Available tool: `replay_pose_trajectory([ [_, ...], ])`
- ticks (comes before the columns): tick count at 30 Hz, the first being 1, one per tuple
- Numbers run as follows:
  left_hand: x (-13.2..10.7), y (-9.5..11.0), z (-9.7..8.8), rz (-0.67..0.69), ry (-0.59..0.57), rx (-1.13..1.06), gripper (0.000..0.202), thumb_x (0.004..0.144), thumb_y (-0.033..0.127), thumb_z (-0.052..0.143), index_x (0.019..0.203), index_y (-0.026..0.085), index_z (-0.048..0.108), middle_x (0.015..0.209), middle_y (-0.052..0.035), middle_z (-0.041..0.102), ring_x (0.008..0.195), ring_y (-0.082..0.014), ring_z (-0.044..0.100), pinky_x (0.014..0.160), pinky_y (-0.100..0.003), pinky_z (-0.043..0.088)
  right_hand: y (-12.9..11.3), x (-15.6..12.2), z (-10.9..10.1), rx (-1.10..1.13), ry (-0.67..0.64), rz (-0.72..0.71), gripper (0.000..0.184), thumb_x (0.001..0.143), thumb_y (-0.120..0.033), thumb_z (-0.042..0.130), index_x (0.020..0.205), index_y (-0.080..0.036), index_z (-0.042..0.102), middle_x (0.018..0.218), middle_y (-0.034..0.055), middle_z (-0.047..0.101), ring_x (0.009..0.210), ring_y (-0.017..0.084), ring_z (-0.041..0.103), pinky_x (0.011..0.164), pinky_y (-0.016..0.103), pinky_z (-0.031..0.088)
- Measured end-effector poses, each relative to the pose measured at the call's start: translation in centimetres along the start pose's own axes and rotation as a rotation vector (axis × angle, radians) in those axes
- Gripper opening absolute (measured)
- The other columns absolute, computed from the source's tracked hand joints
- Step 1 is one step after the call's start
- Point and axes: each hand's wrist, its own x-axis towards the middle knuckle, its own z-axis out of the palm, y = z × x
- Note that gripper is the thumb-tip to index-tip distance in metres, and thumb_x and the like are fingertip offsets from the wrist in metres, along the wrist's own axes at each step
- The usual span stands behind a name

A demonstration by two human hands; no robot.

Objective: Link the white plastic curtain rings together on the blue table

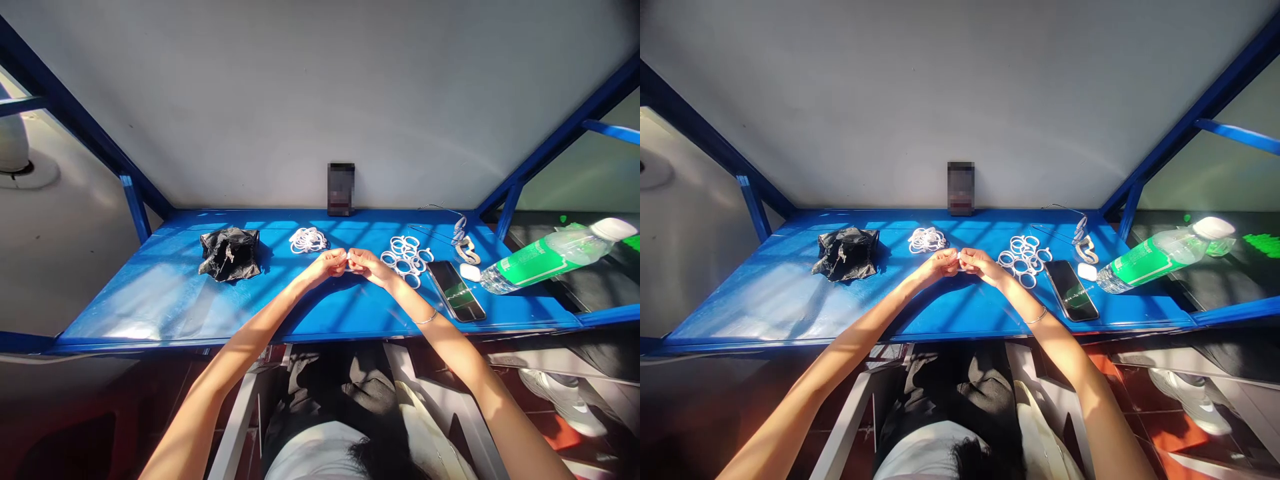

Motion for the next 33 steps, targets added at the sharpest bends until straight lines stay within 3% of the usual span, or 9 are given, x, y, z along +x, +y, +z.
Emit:
replay_pose_trajectory([
  [12,0.0,0.0,0.7,0.037,-0.055,-0.048,0.051,0.074,0.057,0.068,0.061,0.018,0.038,0.052,0.0047,0.023,0.050,-0.0069,0.017,0.050,-0.028,0.015,0.8,0.2,-0.3,0.163,0.012,0.013,0.045,0.066,-0.047,0.081,0.063,-0.016,0.048,0.054,-0.0064,0.038,0.051,0.006,0.021,0.049,0.024,0.015],
  [27,0.1,-0.9,0.5,0.043,-0.137,-0.177,0.045,0.076,0.053,0.069,0.066,0.016,0.046,0.053,0.0059,0.028,0.049,-0.0065,0.023,0.051,-0.025,0.019,1.1,0.1,-0.3,0.270,0.004,0.047,0.047,0.060,-0.046,0.085,0.065,-0.017,0.049,0.055,-0.0073,0.038,0.047,0.004,0.019,0.040,0.019,0.013],
  [33,0.0,-0.1,1.0,0.088,-0.042,-0.218,0.053,0.069,0.055,0.075,0.065,0.018,0.038,0.054,0.0054,0.030,0.052,-0.0079,0.026,0.053,-0.025,0.023,0.5,0.1,0.0,0.319,0.044,-0.067,0.050,0.062,-0.047,0.083,0.060,-0.018,0.042,0.054,-0.0073,0.028,0.051,0.007,0.019,0.043,0.019,0.018],
])
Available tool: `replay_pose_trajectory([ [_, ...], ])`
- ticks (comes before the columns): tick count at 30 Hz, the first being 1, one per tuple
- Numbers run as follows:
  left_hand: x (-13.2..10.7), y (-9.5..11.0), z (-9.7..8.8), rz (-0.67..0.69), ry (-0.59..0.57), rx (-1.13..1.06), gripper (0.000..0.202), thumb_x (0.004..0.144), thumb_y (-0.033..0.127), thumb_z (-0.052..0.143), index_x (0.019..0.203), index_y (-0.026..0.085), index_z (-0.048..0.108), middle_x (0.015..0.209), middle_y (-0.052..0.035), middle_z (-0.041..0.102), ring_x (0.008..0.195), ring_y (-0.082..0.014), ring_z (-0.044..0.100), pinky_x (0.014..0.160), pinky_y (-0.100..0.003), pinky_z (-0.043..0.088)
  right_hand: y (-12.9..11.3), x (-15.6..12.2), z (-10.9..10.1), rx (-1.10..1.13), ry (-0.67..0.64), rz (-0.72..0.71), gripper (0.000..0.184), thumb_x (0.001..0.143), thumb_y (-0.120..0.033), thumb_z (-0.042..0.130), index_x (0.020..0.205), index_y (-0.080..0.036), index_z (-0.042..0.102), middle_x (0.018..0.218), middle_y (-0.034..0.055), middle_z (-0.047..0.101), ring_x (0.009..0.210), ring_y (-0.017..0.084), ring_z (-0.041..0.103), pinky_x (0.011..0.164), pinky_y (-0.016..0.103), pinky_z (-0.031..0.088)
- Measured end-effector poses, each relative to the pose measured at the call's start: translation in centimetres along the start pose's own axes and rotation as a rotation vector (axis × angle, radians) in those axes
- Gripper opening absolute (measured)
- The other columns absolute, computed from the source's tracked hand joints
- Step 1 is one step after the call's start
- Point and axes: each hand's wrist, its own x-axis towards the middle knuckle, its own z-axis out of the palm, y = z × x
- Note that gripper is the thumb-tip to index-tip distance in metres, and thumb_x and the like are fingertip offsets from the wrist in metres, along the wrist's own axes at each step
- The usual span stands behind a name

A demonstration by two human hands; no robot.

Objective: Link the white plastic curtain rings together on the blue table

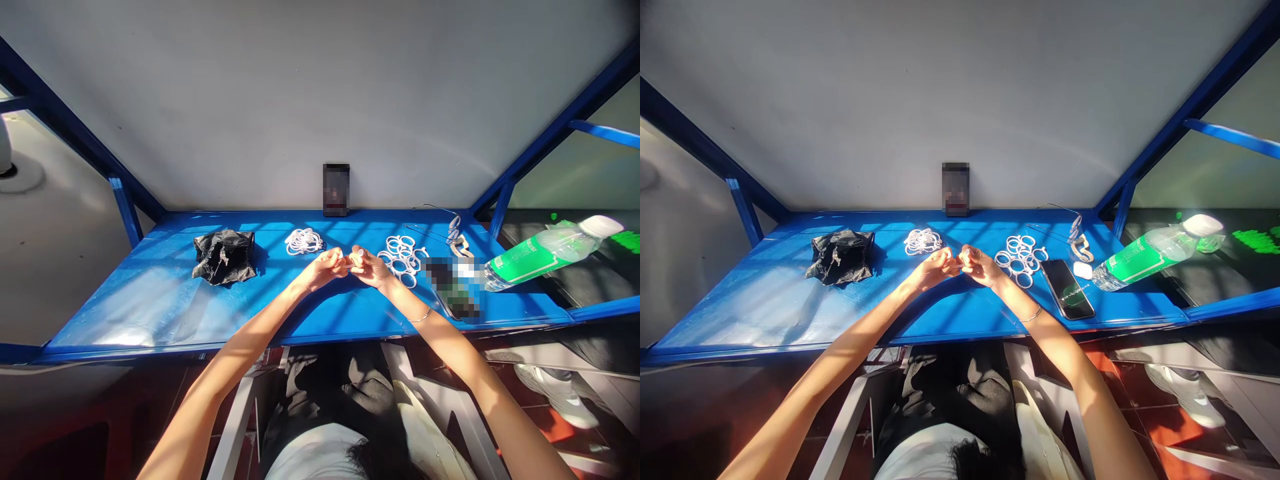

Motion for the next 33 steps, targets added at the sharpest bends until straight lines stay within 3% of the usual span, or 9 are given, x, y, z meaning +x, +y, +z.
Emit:
replay_pose_trajectory([
  [4,0.0,0.4,-0.1,0.015,0.056,0.136,0.054,0.074,0.059,0.069,0.064,0.018,0.035,0.054,0.0062,0.026,0.051,-0.0071,0.022,0.053,-0.026,0.021,-0.2,0.2,0.2,-0.056,0.041,0.002,0.043,0.067,-0.046,0.080,0.063,-0.018,0.048,0.054,-0.0074,0.029,0.052,0.007,0.022,0.047,0.019,0.025],
  [6,0.0,0.8,-0.5,0.023,0.073,0.266,0.055,0.076,0.064,0.064,0.064,0.018,0.035,0.055,0.0060,0.027,0.050,-0.0069,0.022,0.052,-0.026,0.019,-0.3,0.3,0.1,-0.172,0.065,0.002,0.037,0.071,-0.048,0.076,0.070,-0.018,0.055,0.059,-0.0058,0.039,0.053,0.007,0.029,0.051,0.021,0.032],
  [10,-0.2,2.1,-1.8,0.082,0.166,0.606,0.047,0.086,0.059,0.053,0.067,0.017,0.045,0.060,0.0017,0.042,0.055,-0.0099,0.034,0.053,-0.026,0.025,-1.1,0.3,-0.8,-0.594,0.170,-0.103,0.033,0.082,-0.049,0.062,0.098,-0.020,0.063,0.089,0.0021,0.058,0.073,0.013,0.050,0.067,0.026,0.044],
  [13,-0.5,3.1,-2.9,0.217,0.358,1.074,0.037,0.094,0.047,0.043,0.073,0.017,0.051,0.068,-0.0014,0.050,0.062,-0.0134,0.044,0.060,-0.027,0.033,-2.3,0.0,-2.3,-0.997,0.403,-0.261,0.029,0.088,-0.042,0.052,0.107,-0.022,0.061,0.111,0.0067,0.057,0.090,0.018,0.054,0.078,0.031,0.046],
  [15,-0.8,3.5,-3.5,0.270,0.479,1.385,0.029,0.096,0.038,0.042,0.081,0.018,0.056,0.076,-0.0043,0.055,0.071,-0.0161,0.049,0.065,-0.027,0.036,-3.2,-0.4,-3.5,-1.333,0.543,-0.287,0.025,0.089,-0.034,0.047,0.103,-0.020,0.062,0.113,0.0098,0.056,0.098,0.022,0.052,0.086,0.036,0.043],
  [18,-1.1,4.0,-4.2,0.227,0.603,1.715,0.025,0.098,0.031,0.038,0.092,0.018,0.060,0.096,-0.0099,0.057,0.086,-0.0210,0.053,0.067,-0.028,0.039,-4.3,-1.1,-4.9,-1.744,0.794,-0.136,0.021,0.087,-0.026,0.048,0.100,-0.017,0.062,0.111,0.0138,0.057,0.106,0.028,0.047,0.091,0.043,0.037],
  [21,-1.1,4.3,-4.4,0.094,0.666,1.883,0.027,0.098,0.028,0.036,0.097,0.019,0.061,0.110,-0.0128,0.055,0.097,-0.0258,0.052,0.066,-0.030,0.041,-5.0,-1.7,-5.6,-1.914,0.930,0.067,0.021,0.085,-0.027,0.050,0.099,-0.015,0.061,0.111,0.0166,0.057,0.109,0.033,0.046,0.089,0.046,0.035],
  [26,-0.8,4.6,-4.6,-0.019,0.692,2.015,0.028,0.097,0.021,0.037,0.095,0.015,0.064,0.110,-0.0154,0.056,0.100,-0.0294,0.052,0.076,-0.035,0.044,-5.3,-1.9,-6.0,-1.974,0.916,0.295,0.024,0.085,-0.028,0.053,0.101,-0.013,0.062,0.107,0.0195,0.061,0.106,0.036,0.049,0.086,0.049,0.033],
  [33,-0.8,4.4,-4.9,-0.057,0.644,2.047,0.026,0.096,0.022,0.039,0.100,0.013,0.063,0.107,-0.0161,0.057,0.097,-0.0293,0.053,0.080,-0.038,0.044,-5.2,-1.4,-5.4,-1.930,0.804,0.361,0.017,0.083,-0.015,0.052,0.097,-0.017,0.062,0.091,0.0131,0.066,0.098,0.029,0.056,0.085,0.044,0.033],
])
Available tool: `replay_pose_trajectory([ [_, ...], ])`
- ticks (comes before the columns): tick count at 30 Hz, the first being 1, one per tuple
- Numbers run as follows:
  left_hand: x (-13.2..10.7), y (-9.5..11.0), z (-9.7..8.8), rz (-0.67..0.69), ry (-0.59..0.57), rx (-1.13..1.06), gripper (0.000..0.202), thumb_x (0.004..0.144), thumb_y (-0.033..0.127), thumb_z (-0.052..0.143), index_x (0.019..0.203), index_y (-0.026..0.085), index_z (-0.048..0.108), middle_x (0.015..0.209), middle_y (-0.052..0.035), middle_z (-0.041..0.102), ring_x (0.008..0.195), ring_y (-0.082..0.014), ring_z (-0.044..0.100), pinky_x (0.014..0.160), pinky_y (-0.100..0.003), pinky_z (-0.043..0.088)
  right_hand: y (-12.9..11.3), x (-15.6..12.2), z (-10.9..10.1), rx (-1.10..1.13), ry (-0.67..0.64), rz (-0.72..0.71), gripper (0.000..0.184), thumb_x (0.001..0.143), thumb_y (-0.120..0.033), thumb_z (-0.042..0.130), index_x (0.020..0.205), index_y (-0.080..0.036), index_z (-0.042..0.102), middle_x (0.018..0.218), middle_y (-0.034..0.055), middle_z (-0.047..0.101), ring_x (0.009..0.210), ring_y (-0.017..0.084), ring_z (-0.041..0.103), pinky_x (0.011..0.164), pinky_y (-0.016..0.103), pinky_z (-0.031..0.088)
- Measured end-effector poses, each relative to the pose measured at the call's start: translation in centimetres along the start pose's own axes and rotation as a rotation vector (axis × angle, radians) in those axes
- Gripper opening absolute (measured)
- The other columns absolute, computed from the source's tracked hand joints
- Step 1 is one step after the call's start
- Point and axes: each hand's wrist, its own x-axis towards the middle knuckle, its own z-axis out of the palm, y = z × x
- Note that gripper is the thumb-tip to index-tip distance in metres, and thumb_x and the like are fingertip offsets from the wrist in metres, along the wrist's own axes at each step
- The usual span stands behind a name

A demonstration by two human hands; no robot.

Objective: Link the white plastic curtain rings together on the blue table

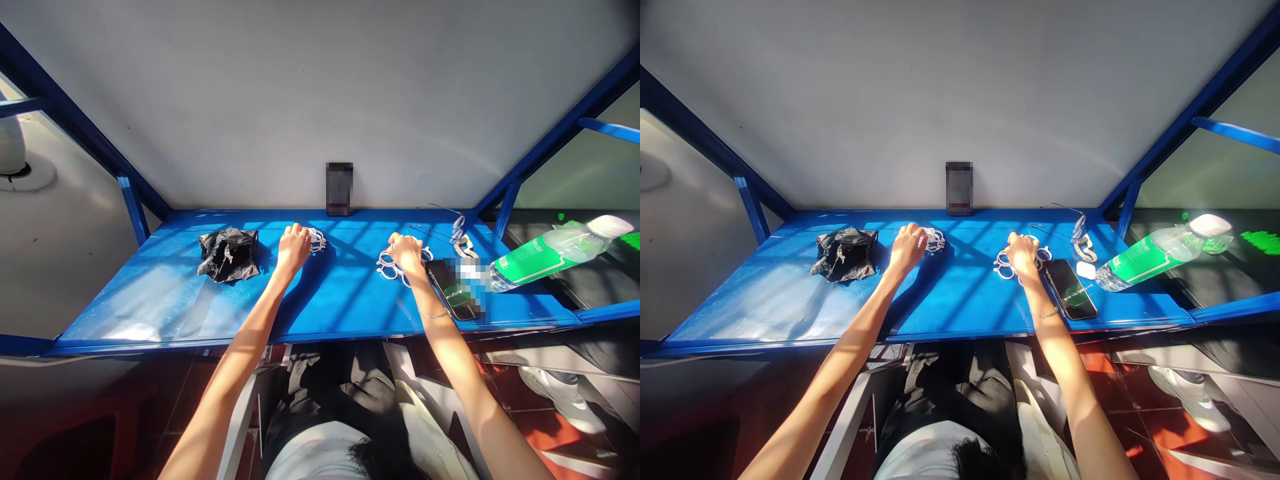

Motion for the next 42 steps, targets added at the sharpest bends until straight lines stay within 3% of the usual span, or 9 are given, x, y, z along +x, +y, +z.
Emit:
replay_pose_trajectory([
  [4,-0.1,0.2,-0.2,-0.014,-0.007,-0.005,0.026,0.096,0.023,0.037,0.100,0.015,0.062,0.106,-0.0145,0.059,0.098,-0.0292,0.053,0.080,-0.038,0.043,-0.5,-0.2,-0.1,0.049,0.039,-0.017,0.017,0.081,-0.014,0.050,0.093,-0.019,0.061,0.087,0.0120,0.066,0.094,0.029,0.056,0.084,0.043,0.033],
  [8,-0.2,0.4,-0.3,-0.024,0.044,-0.031,0.025,0.096,0.025,0.038,0.101,0.017,0.061,0.111,-0.0144,0.058,0.107,-0.0313,0.050,0.081,-0.039,0.042,-0.8,-0.3,-0.4,0.142,0.237,-0.022,0.022,0.080,-0.014,0.045,0.096,-0.018,0.058,0.088,0.0113,0.066,0.096,0.029,0.056,0.086,0.043,0.034],
  [13,-0.5,0.8,-0.1,0.048,0.127,-0.211,0.023,0.095,0.024,0.040,0.103,0.018,0.061,0.110,-0.0134,0.058,0.109,-0.0288,0.050,0.084,-0.039,0.043,-1.3,-0.5,-0.7,0.454,0.321,-0.220,0.019,0.083,-0.019,0.042,0.095,-0.020,0.057,0.092,0.0080,0.063,0.097,0.025,0.054,0.089,0.039,0.037],
  [17,-0.8,1.7,0.2,0.158,0.144,-0.533,0.022,0.094,0.026,0.043,0.103,0.018,0.062,0.106,-0.0101,0.062,0.102,-0.0233,0.054,0.087,-0.036,0.044,-2.6,-1.2,-0.8,1.024,0.140,-0.399,0.016,0.087,-0.036,0.051,0.096,-0.024,0.057,0.100,0.0036,0.060,0.092,0.018,0.054,0.084,0.031,0.042],
  [20,-1.1,2.9,0.6,0.174,0.031,-0.783,0.025,0.093,0.031,0.045,0.101,0.017,0.064,0.102,-0.0096,0.064,0.095,-0.0211,0.057,0.081,-0.032,0.045,-3.8,-2.0,-0.5,1.368,-0.056,-0.404,0.021,0.082,-0.040,0.062,0.097,-0.026,0.058,0.096,-0.0004,0.057,0.085,0.013,0.053,0.081,0.027,0.044],
  [24,-1.6,4.4,1.3,0.110,-0.141,-1.060,0.034,0.089,0.042,0.052,0.099,0.015,0.068,0.098,-0.0096,0.066,0.087,-0.0205,0.060,0.067,-0.028,0.044,-5.3,-2.9,0.2,1.597,-0.230,-0.360,0.028,0.078,-0.041,0.068,0.099,-0.026,0.057,0.085,-0.0030,0.053,0.078,0.011,0.050,0.077,0.025,0.044],
  [29,-1.7,5.0,1.9,-0.057,-0.241,-1.329,0.041,0.079,0.054,0.062,0.088,0.014,0.070,0.087,-0.0083,0.068,0.080,-0.0183,0.060,0.063,-0.025,0.043,-6.0,-3.5,1.0,1.681,-0.314,-0.348,0.036,0.073,-0.043,0.073,0.101,-0.026,0.057,0.087,-0.0020,0.053,0.082,0.013,0.052,0.075,0.025,0.045],
  [35,-1.4,4.5,1.7,-0.133,-0.214,-1.589,0.040,0.076,0.052,0.067,0.083,0.013,0.063,0.080,-0.0057,0.065,0.078,-0.0152,0.059,0.063,-0.023,0.043,-6.4,-4.2,1.4,1.626,-0.417,-0.405,0.034,0.077,-0.038,0.072,0.105,-0.023,0.059,0.095,0.0009,0.062,0.090,0.014,0.057,0.077,0.025,0.044],
  [42,-1.7,4.7,2.1,-0.079,-0.142,-1.421,0.028,0.081,0.043,0.064,0.083,0.016,0.056,0.072,-0.0018,0.060,0.065,-0.0125,0.054,0.060,-0.024,0.040,-6.8,-4.5,2.0,1.517,-0.498,-0.494,0.029,0.082,-0.044,0.065,0.097,-0.020,0.061,0.086,0.0006,0.064,0.085,0.014,0.058,0.074,0.025,0.043],
])
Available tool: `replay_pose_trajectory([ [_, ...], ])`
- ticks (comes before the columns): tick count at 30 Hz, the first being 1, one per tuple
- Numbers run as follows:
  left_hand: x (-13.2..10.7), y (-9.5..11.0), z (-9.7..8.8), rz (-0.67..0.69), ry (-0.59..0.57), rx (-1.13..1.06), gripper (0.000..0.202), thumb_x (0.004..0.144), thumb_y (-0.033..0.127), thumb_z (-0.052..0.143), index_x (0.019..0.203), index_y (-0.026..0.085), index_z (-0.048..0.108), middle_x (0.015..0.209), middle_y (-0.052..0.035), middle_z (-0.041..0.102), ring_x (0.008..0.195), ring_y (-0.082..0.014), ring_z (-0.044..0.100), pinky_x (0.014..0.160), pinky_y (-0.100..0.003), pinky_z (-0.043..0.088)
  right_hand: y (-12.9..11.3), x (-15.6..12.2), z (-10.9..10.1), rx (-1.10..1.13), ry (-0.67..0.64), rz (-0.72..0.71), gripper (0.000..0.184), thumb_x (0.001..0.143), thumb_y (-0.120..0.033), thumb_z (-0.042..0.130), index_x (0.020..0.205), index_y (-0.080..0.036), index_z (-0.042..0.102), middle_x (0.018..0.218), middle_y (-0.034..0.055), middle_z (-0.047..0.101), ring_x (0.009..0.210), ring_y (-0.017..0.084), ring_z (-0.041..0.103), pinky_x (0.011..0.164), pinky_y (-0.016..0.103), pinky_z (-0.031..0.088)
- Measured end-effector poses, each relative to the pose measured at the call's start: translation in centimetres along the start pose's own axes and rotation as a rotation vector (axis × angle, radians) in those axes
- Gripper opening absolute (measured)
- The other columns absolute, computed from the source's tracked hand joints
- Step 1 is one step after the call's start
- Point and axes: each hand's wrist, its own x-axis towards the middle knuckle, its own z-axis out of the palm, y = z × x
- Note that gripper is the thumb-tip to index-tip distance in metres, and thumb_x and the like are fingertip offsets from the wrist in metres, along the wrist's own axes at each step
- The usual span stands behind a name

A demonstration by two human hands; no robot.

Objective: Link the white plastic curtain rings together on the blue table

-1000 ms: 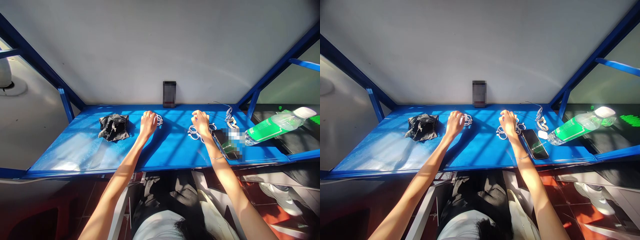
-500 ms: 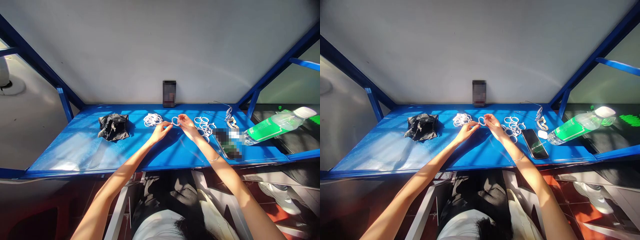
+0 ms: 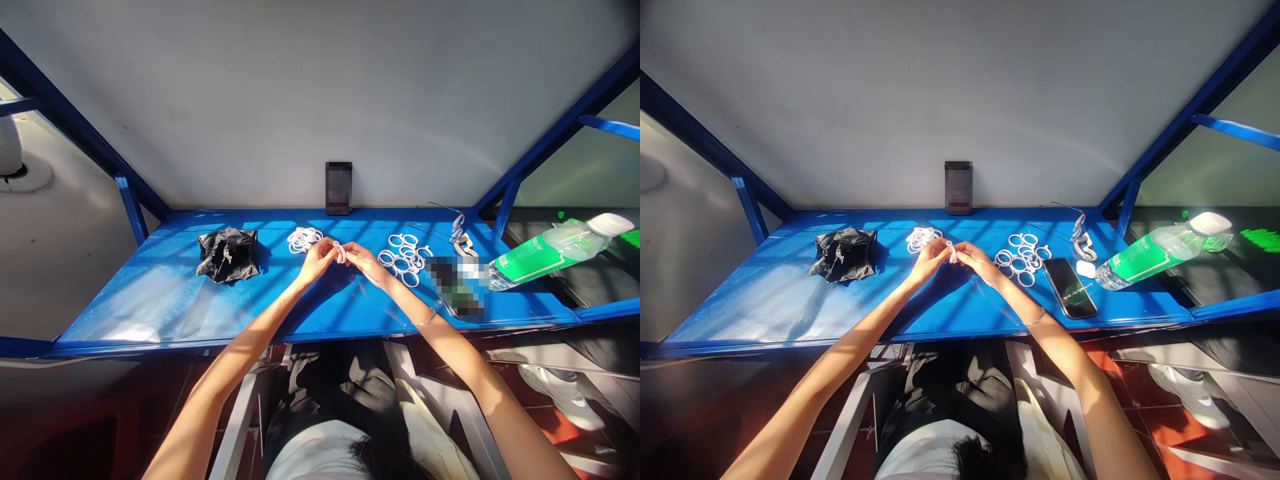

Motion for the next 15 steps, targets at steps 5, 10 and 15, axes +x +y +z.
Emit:
replay_pose_trajectory([
  [5,-0.2,0.3,-0.5,0.241,-0.022,0.396,0.014,0.083,0.031,0.060,0.080,0.017,0.058,0.068,-0.0005,0.055,0.061,-0.0122,0.047,0.062,-0.026,0.037,0.2,0.1,-0.3,-0.053,-0.027,0.071,0.042,0.086,-0.058,0.054,0.087,-0.017,0.061,0.073,0.0009,0.063,0.069,0.012,0.055,0.067,0.025,0.041],
  [10,-0.1,0.9,-0.7,0.248,-0.088,0.437,0.026,0.085,0.041,0.057,0.080,0.016,0.058,0.075,-0.0028,0.059,0.064,-0.0121,0.050,0.062,-0.025,0.041,0.3,0.3,-0.7,-0.059,0.019,0.153,0.042,0.081,-0.058,0.062,0.077,-0.016,0.057,0.065,-0.0013,0.057,0.056,0.008,0.045,0.055,0.023,0.033],
  [15,-0.2,1.5,-0.8,-0.003,-0.257,0.176,0.044,0.080,0.056,0.060,0.087,0.013,0.055,0.069,-0.0003,0.057,0.051,-0.0083,0.048,0.049,-0.021,0.038,0.0,0.1,-1.0,-0.037,-0.037,0.161,0.036,0.084,-0.052,0.060,0.082,-0.016,0.057,0.067,-0.0004,0.057,0.055,0.008,0.041,0.052,0.025,0.027],
])
